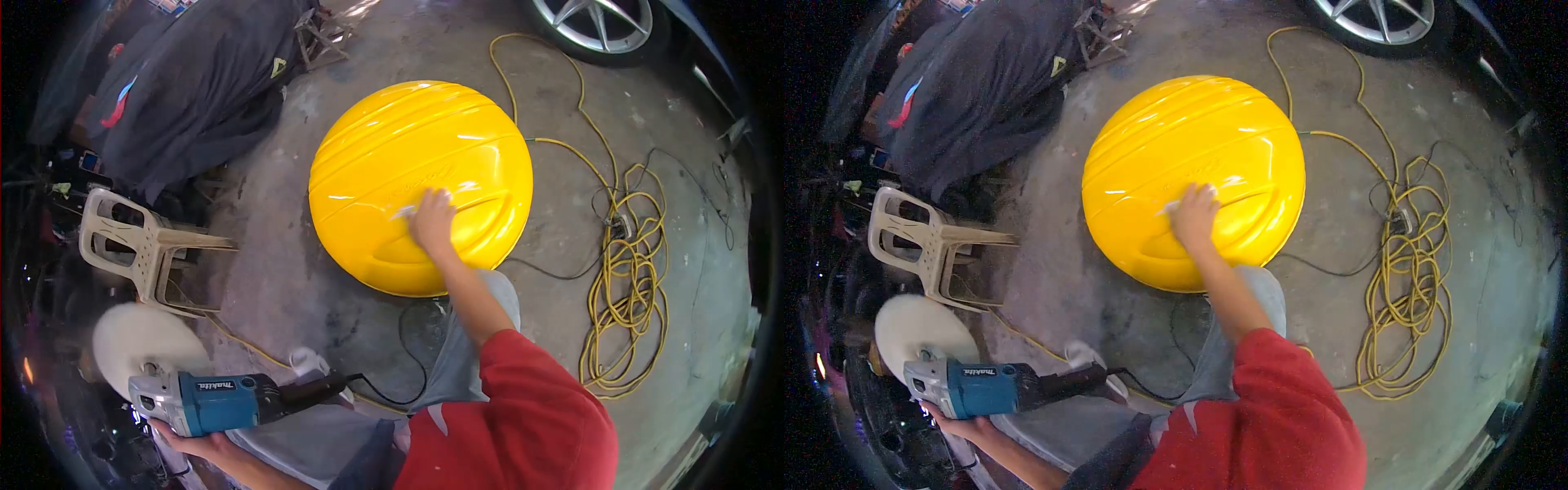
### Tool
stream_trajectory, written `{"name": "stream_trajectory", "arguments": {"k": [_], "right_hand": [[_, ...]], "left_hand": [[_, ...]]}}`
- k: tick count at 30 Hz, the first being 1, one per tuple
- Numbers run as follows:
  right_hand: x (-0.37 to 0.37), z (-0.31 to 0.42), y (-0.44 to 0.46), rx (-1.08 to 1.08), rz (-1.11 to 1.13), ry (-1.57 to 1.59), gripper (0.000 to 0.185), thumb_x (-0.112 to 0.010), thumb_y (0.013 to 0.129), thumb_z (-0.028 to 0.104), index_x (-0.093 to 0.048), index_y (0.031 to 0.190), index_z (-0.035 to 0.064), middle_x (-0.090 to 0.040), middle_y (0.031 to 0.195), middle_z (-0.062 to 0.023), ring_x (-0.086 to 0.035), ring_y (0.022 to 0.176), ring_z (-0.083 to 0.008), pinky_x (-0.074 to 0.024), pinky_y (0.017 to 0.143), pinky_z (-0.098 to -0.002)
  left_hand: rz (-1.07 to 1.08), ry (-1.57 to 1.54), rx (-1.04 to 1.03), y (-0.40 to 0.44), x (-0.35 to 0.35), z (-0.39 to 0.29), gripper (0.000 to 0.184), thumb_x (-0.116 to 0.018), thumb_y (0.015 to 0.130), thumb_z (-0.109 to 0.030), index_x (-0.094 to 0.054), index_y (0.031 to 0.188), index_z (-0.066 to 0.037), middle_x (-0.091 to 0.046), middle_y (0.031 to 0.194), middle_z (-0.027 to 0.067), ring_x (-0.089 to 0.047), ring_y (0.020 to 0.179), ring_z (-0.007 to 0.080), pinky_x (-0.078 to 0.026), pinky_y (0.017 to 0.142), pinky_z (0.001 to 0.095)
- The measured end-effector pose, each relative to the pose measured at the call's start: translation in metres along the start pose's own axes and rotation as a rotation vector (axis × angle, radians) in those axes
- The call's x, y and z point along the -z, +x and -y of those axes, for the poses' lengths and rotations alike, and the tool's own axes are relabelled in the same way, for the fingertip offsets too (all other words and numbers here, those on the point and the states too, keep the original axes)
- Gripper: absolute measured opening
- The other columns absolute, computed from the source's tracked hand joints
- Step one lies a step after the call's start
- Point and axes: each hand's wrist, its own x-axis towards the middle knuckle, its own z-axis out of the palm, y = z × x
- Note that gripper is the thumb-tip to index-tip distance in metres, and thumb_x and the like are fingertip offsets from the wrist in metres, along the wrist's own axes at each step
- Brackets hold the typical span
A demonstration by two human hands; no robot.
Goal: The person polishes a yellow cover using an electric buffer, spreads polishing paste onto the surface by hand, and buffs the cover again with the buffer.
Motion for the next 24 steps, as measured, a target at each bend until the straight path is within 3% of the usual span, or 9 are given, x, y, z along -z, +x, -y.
{"name": "stream_trajectory", "arguments": {"k": [2,6,8,9,10,12,17,22,24], "right_hand": [[-0.009,0.025,-0.028,0.298,0.509,0.158,0.078,-0.060,0.088,0.041,-0.026,0.146,0.0004,-0.040,0.140,-0.0315,-0.044,0.128,-0.0415,-0.0308,0.105,-0.0579],[-0.009,0.041,-0.034,0.376,0.277,0.262,0.080,-0.061,0.088,0.042,-0.026,0.146,0.0002,-0.038,0.143,-0.0291,-0.040,0.131,-0.0414,-0.0282,0.107,-0.0583],[-0.023,0.024,-0.020,0.061,-0.035,-0.021,0.081,-0.059,0.088,0.045,-0.027,0.146,0.0002,-0.044,0.138,-0.0286,-0.044,0.127,-0.0429,-0.0285,0.106,-0.0588],[-0.041,0.017,-0.025,0.150,-0.053,-0.133,0.078,-0.059,0.088,0.044,-0.029,0.146,0.0030,-0.047,0.136,-0.0273,-0.045,0.127,-0.0402,-0.0285,0.105,-0.0594],[-0.027,0.026,-0.034,0.143,-0.060,-0.148,0.078,-0.059,0.088,0.044,-0.029,0.146,0.0030,-0.047,0.136,-0.0273,-0.045,0.127,-0.0402,-0.0285,0.105,-0.0594],[-0.002,0.046,-0.040,0.336,0.588,0.265,0.073,-0.061,0.087,0.042,-0.033,0.145,0.0056,-0.052,0.131,-0.0279,-0.049,0.123,-0.0404,-0.0318,0.104,-0.0575],[-0.005,0.008,0.040,0.217,-0.002,0.232,0.062,-0.063,0.088,0.031,-0.040,0.138,0.0024,-0.060,0.116,-0.0264,-0.059,0.105,-0.0418,-0.0469,0.089,-0.0487],[-0.027,0.014,0.087,0.304,-0.101,-0.055,0.078,-0.059,0.090,0.038,-0.019,0.148,0.0039,-0.060,0.115,-0.0282,-0.059,0.104,-0.0426,-0.0406,0.095,-0.0564],[-0.040,0.053,0.066,0.112,0.277,-0.069,0.089,-0.058,0.090,0.042,-0.009,0.148,-0.0056,-0.056,0.119,-0.0329,-0.058,0.106,-0.0448,-0.0394,0.096,-0.0562]], "left_hand": [[0.051,-0.017,0.045,0.012,-0.002,0.010,0.067,-0.050,0.095,-0.046,-0.038,0.142,-0.001,-0.046,0.140,0.0189,-0.052,0.121,0.0347,-0.046,0.100,0.0483],[0.068,-0.028,0.118,0.024,-0.048,0.043,0.067,-0.053,0.094,-0.047,-0.040,0.141,-0.001,-0.047,0.139,0.0183,-0.052,0.121,0.0346,-0.045,0.101,0.0472],[0.165,-0.087,0.211,0.041,-0.056,0.068,0.066,-0.055,0.093,-0.048,-0.042,0.140,-0.002,-0.048,0.138,0.0165,-0.051,0.123,0.0318,-0.042,0.103,0.0445],[0.196,-0.095,0.244,0.049,-0.061,0.083,0.066,-0.055,0.093,-0.047,-0.043,0.139,-0.002,-0.050,0.136,0.0159,-0.052,0.121,0.0306,-0.043,0.102,0.0439],[0.222,-0.107,0.280,0.055,-0.069,0.094,0.065,-0.056,0.093,-0.047,-0.044,0.138,-0.002,-0.051,0.135,0.0152,-0.054,0.119,0.0293,-0.044,0.101,0.0433],[0.216,-0.159,0.383,0.062,-0.087,0.121,0.063,-0.056,0.093,-0.046,-0.046,0.137,-0.002,-0.053,0.133,0.0140,-0.054,0.118,0.0283,-0.044,0.100,0.0414],[0.285,-0.156,0.499,0.094,-0.099,0.199,0.059,-0.053,0.094,-0.046,-0.050,0.132,-0.001,-0.057,0.127,0.0118,-0.057,0.114,0.0272,-0.046,0.097,0.0397],[0.421,-0.179,0.622,0.130,-0.110,0.257,0.058,-0.053,0.095,-0.045,-0.049,0.134,-0.001,-0.056,0.128,0.0125,-0.056,0.115,0.0268,-0.045,0.097,0.0391],[0.461,-0.160,0.679,0.142,-0.125,0.270,0.061,-0.053,0.094,-0.046,-0.046,0.136,-0.001,-0.055,0.130,0.0130,-0.055,0.116,0.0274,-0.045,0.098,0.0398]]}}
